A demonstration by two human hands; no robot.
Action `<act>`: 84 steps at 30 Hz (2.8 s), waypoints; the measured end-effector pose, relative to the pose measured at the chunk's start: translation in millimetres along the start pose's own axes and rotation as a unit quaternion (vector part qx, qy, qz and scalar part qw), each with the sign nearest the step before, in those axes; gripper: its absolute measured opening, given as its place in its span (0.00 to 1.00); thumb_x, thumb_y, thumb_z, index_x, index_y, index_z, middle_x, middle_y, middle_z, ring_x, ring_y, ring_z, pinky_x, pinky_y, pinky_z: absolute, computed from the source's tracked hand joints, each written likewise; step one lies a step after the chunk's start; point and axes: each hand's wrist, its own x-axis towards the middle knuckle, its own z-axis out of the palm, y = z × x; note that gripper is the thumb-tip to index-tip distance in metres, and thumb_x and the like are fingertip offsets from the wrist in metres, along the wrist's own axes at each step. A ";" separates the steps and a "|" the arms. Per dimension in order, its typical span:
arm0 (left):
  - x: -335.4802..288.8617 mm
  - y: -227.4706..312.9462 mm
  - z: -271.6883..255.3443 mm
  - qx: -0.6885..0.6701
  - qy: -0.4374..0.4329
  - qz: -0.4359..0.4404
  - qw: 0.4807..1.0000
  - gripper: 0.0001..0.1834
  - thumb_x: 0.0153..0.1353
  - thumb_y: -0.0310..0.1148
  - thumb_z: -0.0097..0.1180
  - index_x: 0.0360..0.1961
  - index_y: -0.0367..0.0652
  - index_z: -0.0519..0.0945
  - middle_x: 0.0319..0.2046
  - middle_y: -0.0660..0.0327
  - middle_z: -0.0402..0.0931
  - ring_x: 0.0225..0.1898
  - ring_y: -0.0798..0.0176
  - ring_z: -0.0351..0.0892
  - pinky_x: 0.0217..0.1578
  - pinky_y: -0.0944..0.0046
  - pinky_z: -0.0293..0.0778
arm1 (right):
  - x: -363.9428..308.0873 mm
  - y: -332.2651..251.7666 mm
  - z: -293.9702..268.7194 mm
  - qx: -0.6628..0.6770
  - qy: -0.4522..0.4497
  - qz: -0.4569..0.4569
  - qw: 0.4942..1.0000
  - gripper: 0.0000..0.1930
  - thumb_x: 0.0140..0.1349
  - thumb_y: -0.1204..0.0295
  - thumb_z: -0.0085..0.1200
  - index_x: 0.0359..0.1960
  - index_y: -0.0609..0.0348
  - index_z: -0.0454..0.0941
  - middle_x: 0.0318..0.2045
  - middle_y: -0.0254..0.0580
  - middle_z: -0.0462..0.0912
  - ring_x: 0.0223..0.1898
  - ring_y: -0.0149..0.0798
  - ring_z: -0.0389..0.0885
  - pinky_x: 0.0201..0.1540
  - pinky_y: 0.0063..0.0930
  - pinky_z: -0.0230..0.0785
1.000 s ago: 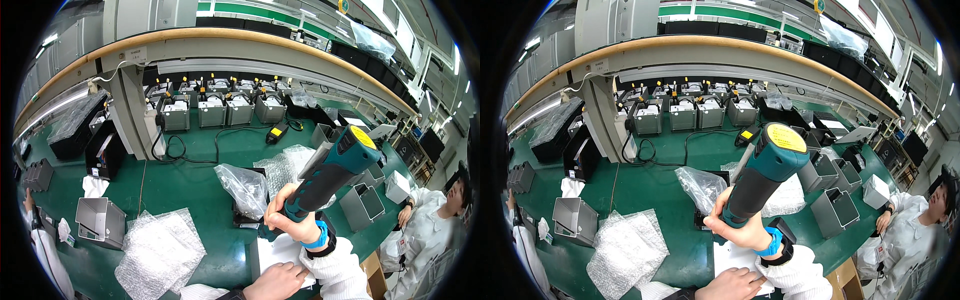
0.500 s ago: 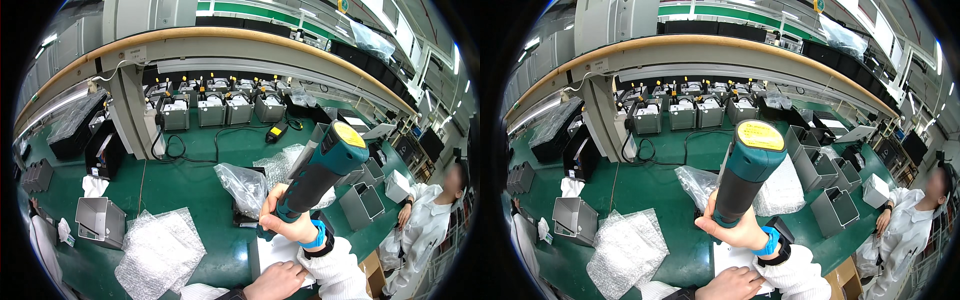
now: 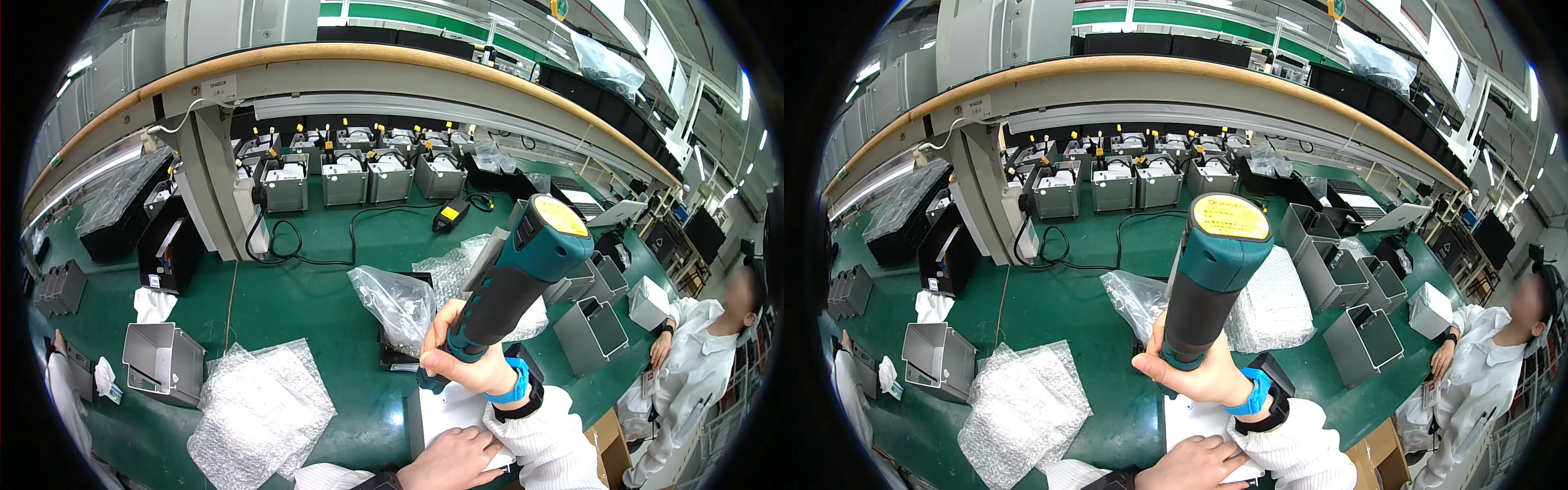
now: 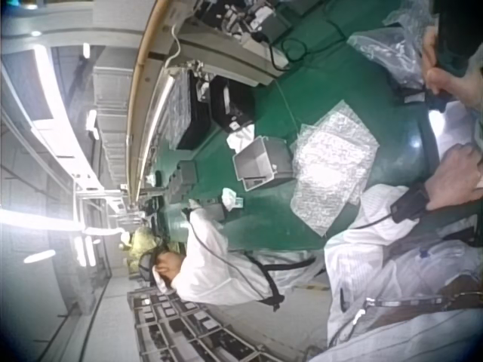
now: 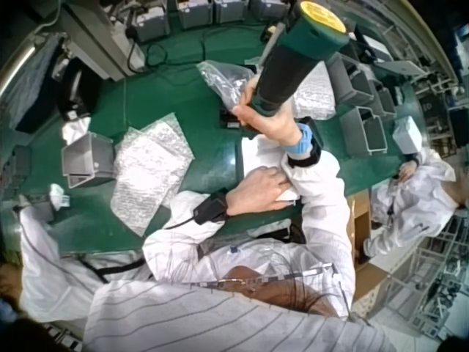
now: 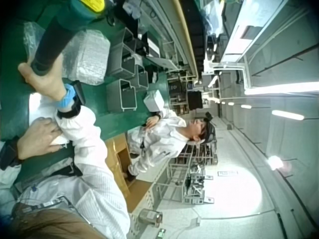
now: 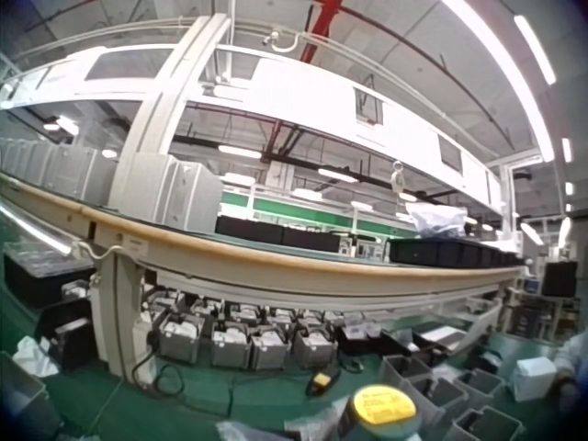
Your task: Use an electric screwdriver to fasten a metal plate onto a metal component housing.
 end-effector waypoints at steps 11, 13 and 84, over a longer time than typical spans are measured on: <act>-0.5 -1.6 5.0 0.010 -0.006 -0.007 1.000 0.22 0.48 0.42 0.58 0.40 0.40 0.74 0.34 0.56 0.72 0.38 0.55 0.72 0.37 0.58 0.68 | 1.7 0.8 2.4 0.052 0.026 -0.010 0.998 0.09 0.49 0.80 0.60 0.23 0.60 0.70 0.18 0.34 0.74 0.19 0.24 0.72 0.21 0.17 0.64; -0.5 -4.1 4.1 0.011 -0.004 -0.011 1.000 0.21 0.48 0.42 0.58 0.40 0.40 0.74 0.34 0.56 0.72 0.38 0.55 0.72 0.37 0.58 0.68 | 4.3 2.7 3.1 0.060 0.028 -0.005 0.998 0.09 0.49 0.80 0.60 0.23 0.60 0.70 0.18 0.34 0.74 0.19 0.24 0.72 0.21 0.17 0.63; 7.6 7.8 16.4 0.131 0.026 0.050 0.990 0.23 0.43 0.40 0.65 0.42 0.41 0.79 0.21 0.56 0.69 0.26 0.53 0.71 0.27 0.57 0.67 | -199.7 15.7 -161.7 -0.688 0.130 0.212 0.682 0.21 0.45 0.54 0.60 0.37 0.54 0.76 0.30 0.40 0.77 0.36 0.44 0.76 0.38 0.35 0.69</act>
